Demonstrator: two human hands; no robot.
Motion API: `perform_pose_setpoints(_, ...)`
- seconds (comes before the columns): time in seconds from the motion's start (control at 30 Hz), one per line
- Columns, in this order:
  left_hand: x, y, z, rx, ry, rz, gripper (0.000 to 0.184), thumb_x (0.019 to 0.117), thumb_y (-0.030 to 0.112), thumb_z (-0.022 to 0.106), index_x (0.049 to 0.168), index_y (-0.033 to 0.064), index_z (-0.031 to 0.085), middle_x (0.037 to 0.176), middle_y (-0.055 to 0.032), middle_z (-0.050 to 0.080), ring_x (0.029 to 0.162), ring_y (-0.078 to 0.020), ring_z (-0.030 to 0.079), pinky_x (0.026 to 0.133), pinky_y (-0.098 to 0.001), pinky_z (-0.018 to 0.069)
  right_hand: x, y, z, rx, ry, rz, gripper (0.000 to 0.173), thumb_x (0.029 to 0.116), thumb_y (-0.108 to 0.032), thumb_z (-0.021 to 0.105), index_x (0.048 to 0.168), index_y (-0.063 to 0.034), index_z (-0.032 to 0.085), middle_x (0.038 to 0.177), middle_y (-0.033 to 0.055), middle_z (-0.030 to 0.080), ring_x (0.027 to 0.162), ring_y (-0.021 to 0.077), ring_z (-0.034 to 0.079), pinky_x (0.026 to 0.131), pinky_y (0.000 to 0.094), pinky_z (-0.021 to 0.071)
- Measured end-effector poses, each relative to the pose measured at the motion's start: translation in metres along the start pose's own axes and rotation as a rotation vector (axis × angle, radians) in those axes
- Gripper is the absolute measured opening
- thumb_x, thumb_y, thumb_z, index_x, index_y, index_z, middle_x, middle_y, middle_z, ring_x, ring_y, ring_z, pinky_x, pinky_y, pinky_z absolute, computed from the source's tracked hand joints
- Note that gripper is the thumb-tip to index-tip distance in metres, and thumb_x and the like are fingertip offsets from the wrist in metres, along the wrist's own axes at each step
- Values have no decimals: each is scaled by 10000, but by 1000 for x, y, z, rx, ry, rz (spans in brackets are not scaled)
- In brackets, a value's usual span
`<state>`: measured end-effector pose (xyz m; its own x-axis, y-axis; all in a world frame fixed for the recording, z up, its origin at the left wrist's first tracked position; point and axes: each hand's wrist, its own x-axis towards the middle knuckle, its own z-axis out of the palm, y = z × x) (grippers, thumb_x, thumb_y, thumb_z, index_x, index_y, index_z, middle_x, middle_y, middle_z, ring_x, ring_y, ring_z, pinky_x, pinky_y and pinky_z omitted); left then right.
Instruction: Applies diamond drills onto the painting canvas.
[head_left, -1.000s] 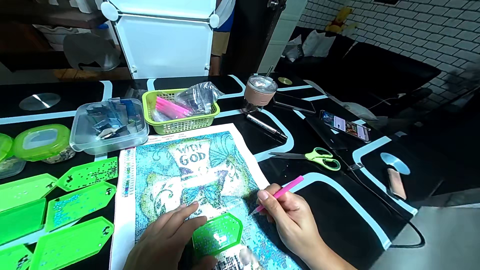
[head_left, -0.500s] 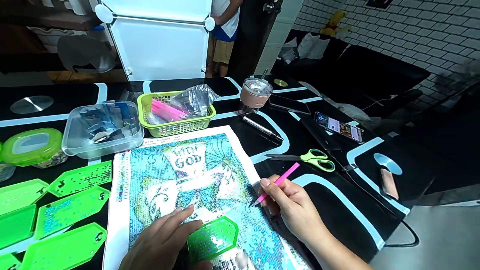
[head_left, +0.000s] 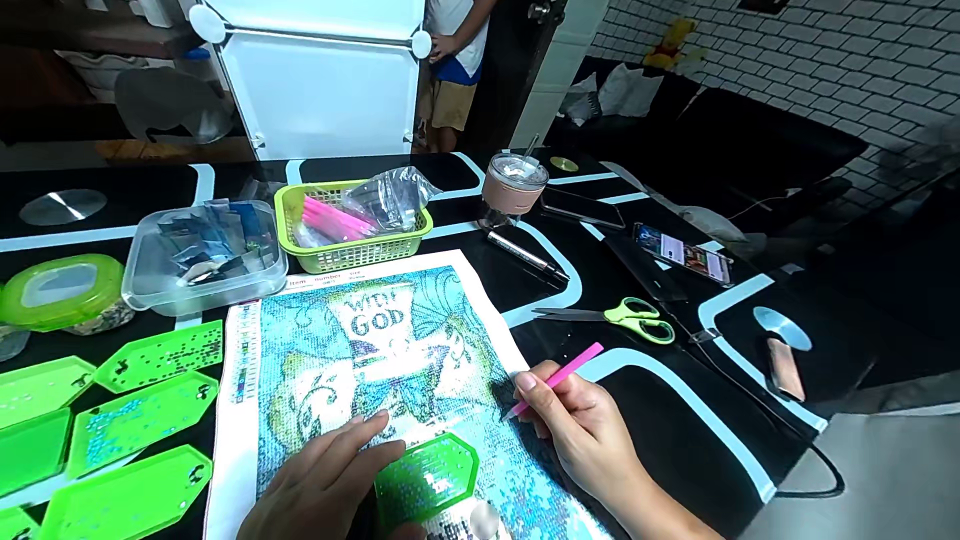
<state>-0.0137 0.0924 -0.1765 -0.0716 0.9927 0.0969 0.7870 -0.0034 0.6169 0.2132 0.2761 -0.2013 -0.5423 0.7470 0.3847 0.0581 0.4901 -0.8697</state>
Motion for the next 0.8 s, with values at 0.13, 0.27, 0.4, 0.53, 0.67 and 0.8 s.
perform_pose_setpoints(0.13, 0, -1, 1, -1, 5, 5, 502, 936, 484, 704, 1282, 120, 704, 1465, -132, 597, 1331, -365, 564, 1028, -527, 481, 0, 1, 1, -21, -6, -22, 251, 1069, -211, 535, 895, -92, 671, 726, -73, 642, 626, -44, 593, 572, 112, 496)
perform_pose_setpoints(0.27, 0, -1, 1, 0, 3, 2, 502, 937, 486, 700, 1288, 126, 702, 1468, -127, 596, 1330, -368, 562, 1018, -529, 485, 0, 2, 0, -69, -26, -51, 261, 1073, -222, 534, 904, -81, 673, 729, -69, 640, 622, -50, 581, 568, 107, 485)
perform_pose_setpoints(0.4, 0, 0, 0, -1, 5, -1, 499, 930, 481, 708, 1280, 126, 710, 1464, -125, 598, 1312, -364, 576, 1012, -528, 490, 0, 1, -1, -99, -38, -57, 256, 1070, -221, 536, 910, -76, 674, 734, -69, 641, 629, -54, 584, 571, 106, 489)
perform_pose_setpoints(0.53, 0, -1, 1, 7, 9, 2, 498, 933, 488, 699, 1274, 125, 713, 1458, -124, 604, 1302, -374, 583, 1001, -536, 498, 0, 2, -2, -113, -48, -68, 262, 1070, -232, 540, 919, -69, 679, 740, -63, 648, 633, -51, 590, 581, 107, 495)
perform_pose_setpoints(0.67, 0, -1, 1, 2, 15, 5, 507, 931, 497, 698, 1278, 127, 713, 1460, -120, 604, 1301, -365, 586, 998, -530, 501, 0, 1, -4, -205, -85, -135, 288, 1076, -243, 531, 917, -51, 676, 744, -36, 641, 655, -48, 580, 606, 108, 485)
perform_pose_setpoints(0.8, 0, -2, 2, 3, 30, 14, 504, 931, 498, 695, 1276, 131, 714, 1460, -116, 604, 1300, -360, 589, 997, -534, 501, 1, -6, -8, -314, -163, -224, 318, 1086, -266, 518, 944, -34, 683, 759, 12, 644, 663, -15, 573, 625, 127, 479)
